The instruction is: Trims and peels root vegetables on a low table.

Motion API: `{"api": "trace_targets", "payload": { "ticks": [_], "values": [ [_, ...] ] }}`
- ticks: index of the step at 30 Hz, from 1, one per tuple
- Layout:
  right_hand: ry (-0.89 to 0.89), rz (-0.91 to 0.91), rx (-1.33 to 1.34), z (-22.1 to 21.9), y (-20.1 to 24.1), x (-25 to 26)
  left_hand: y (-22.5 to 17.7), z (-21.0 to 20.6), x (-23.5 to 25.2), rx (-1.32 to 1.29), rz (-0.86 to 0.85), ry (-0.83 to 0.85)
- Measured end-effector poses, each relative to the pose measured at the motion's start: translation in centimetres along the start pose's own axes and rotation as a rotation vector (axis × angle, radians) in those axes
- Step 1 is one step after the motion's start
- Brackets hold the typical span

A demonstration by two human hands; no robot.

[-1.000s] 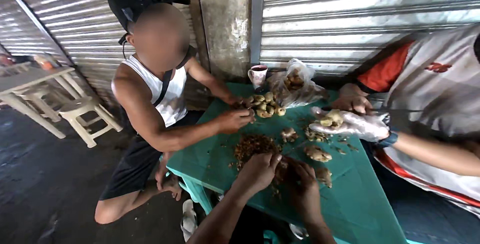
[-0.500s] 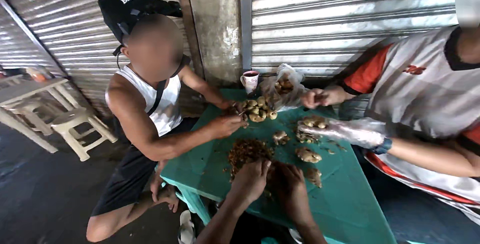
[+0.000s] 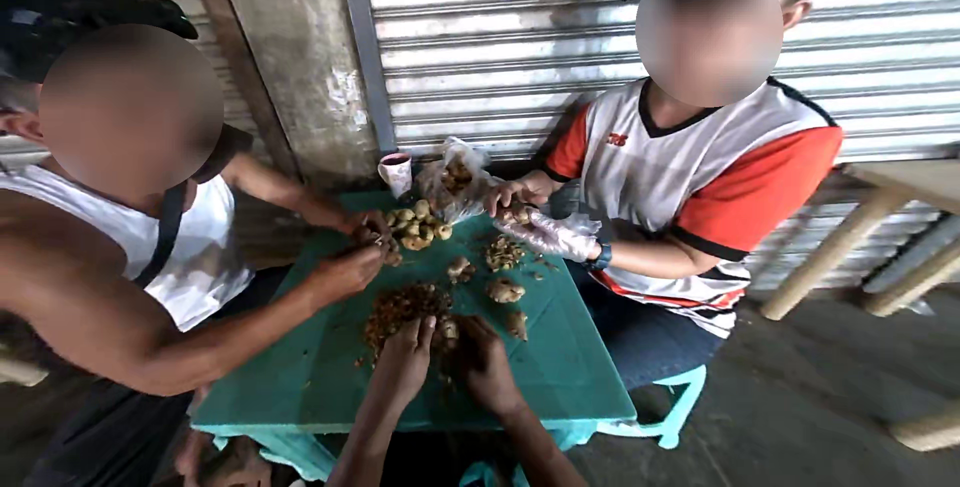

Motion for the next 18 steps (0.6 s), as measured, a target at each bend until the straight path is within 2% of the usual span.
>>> {"api": "trace_targets", "payload": {
  "ticks": [4, 7, 11, 18],
  "values": [
    [-0.102, -0.130, 0.310, 1.2, -0.8, 0.4, 0.4, 0.3, 0.0, 0.046, 0.058, -0.058],
    [-0.237, -0.258, 0.672, 2.0, -1.2, 0.5, -0.4, 0.1, -0.7, 0.118, 0.066, -0.004],
    [-0.369, -0.413, 0.974, 2.2, -0.8, 0.2, -1.6, -0.9, -1.8, 0.136, -0.006, -0.021],
    [-0.368, -0.402, 0.988, 2.4, -1.0, 0.3, -3.3, -2.4, -3.4, 0.139, -0.105, -0.013]
  ]
}}
Point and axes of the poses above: each hand's wrist, its own x-axis towards the middle knuckle, its own z-axis out of the back of the hand, y = z × x, the point moved 5 cm from there along x, towards the middle knuckle, and after that the axes turned 12 degrees about x, right-handed, at the moved point
